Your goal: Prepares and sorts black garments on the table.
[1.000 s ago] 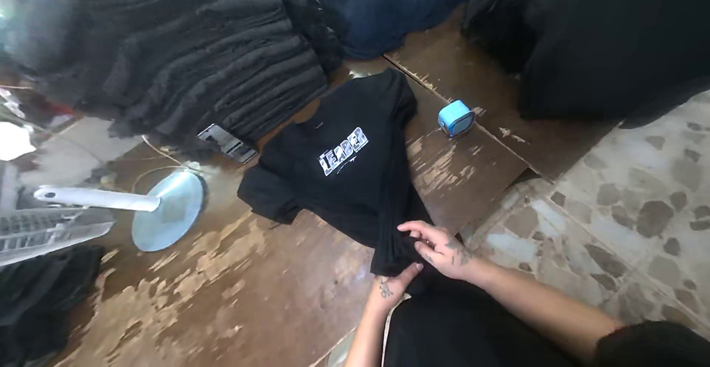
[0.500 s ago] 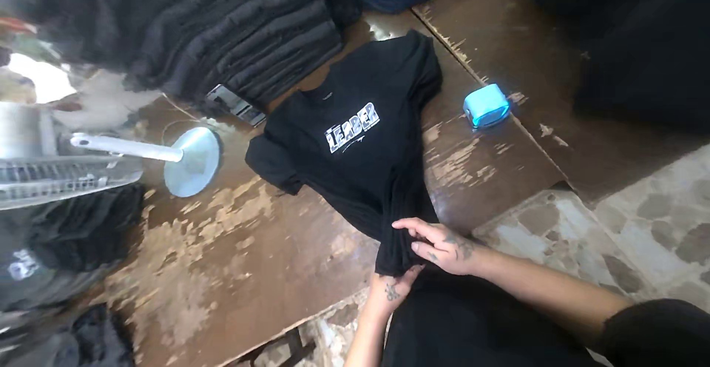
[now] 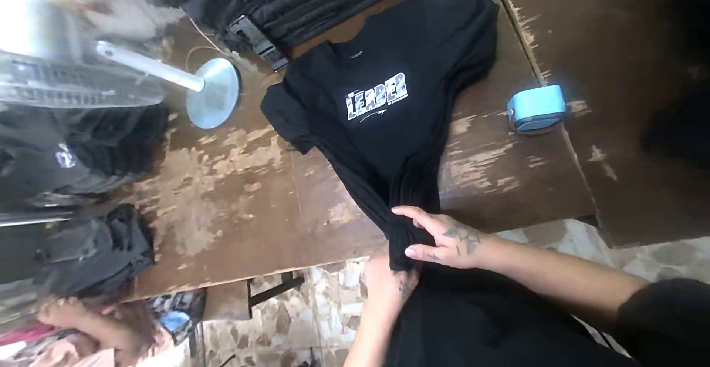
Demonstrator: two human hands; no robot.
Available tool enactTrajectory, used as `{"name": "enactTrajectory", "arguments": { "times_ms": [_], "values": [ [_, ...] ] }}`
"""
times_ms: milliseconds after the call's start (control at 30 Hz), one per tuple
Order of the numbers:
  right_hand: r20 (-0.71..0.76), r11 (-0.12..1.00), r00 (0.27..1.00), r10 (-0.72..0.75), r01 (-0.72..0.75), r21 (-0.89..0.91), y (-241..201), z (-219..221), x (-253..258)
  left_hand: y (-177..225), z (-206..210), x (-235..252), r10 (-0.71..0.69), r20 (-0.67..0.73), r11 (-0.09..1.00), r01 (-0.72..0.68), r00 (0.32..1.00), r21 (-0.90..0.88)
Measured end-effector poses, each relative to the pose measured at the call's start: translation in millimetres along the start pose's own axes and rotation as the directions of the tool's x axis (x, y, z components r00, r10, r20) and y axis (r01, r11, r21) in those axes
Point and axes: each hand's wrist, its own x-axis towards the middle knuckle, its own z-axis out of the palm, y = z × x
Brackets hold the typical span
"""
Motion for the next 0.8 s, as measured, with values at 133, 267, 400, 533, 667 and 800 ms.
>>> {"name": "enactTrajectory", "arguments": {
  "times_ms": [133,267,400,533,667,800],
  "values": [
    [-0.052,0.999,0.998,-0.035,0.034,-0.017,6.5,5.3,3.9,-5.0,0.0,0.6,0.046,-0.04,0.999,-0.047,0.998,-0.019],
    [-0.083,0.999,0.995,-0.05,0.05,-0.004,8.6,12.6,2.1,-16.9,-4.2,2.2,0.043,0.054,0.996,-0.039,0.998,-0.085],
    [-0.112,1.0,0.994,0.017,-0.02,-0.019,-6.5,24.6,4.1,-33.8,-12.3,5.2,0.17,0.041,0.983,-0.166,0.985,-0.08],
    [-0.185,0.987,0.976,0.114,-0.132,-0.092,-31.3,49.1,17.8,-59.0,-27.4,9.8,0.302,0.021,0.952,-0.3,0.953,-0.065],
    [-0.32,0.949,0.935,0.154,-0.229,-0.215,-38.2,76.8,34.0,-83.0,-36.2,19.3,0.344,0.159,0.937,-0.327,0.925,-0.124],
    [-0.373,0.961,0.913,0.167,-0.236,-0.146,-36.9,90.1,30.2,-123.0,-28.0,18.4,0.427,0.04,0.852,-0.387,0.903,-0.353]
  ]
}}
